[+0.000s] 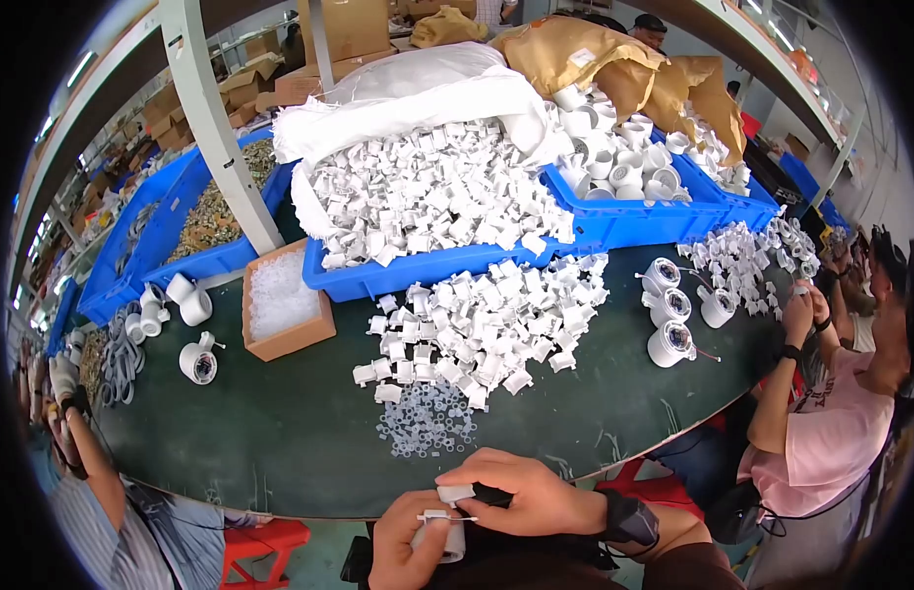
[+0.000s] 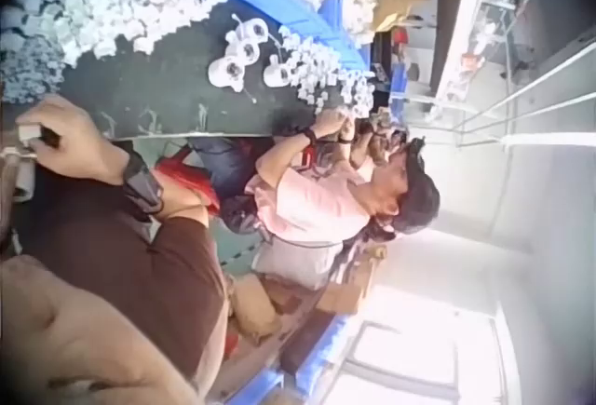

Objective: The person assembles camera components by hand, picking up a white plastic housing and a wire connector, fitting the connector into the housing, and then sliding a small white ring onto the wire. The person repeats this process with additional units, occasionally moving aside completed assemblies on the green workbench.

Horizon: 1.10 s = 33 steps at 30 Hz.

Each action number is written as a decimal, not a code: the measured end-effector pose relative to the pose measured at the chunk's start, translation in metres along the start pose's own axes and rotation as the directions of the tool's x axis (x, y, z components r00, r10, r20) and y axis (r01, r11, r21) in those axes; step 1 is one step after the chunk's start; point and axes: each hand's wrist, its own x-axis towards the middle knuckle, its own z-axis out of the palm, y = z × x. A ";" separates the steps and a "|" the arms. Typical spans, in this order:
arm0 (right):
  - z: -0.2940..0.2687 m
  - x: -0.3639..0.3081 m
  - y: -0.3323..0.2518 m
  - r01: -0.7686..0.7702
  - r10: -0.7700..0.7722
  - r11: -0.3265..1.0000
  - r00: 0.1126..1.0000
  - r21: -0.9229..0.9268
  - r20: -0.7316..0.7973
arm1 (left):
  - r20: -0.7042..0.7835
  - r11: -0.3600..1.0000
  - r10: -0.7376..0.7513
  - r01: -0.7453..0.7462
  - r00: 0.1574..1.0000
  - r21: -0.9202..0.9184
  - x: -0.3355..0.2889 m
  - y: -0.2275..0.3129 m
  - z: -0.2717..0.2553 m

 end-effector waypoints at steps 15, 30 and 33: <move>0.023 0.002 -0.011 -0.139 0.144 0.979 0.989 0.147 -0.024 | -0.289 0.869 0.266 -0.099 0.919 0.485 0.006 0.002 0.007; 0.031 0.009 -0.004 -0.244 0.277 0.920 0.959 0.307 -0.068 | -0.267 0.835 0.259 -0.076 0.928 0.544 0.015 -0.001 0.013; 0.035 0.005 -0.003 -0.264 0.315 0.894 0.945 0.362 -0.089 | -0.265 0.830 0.273 -0.087 0.925 0.551 0.013 -0.004 0.014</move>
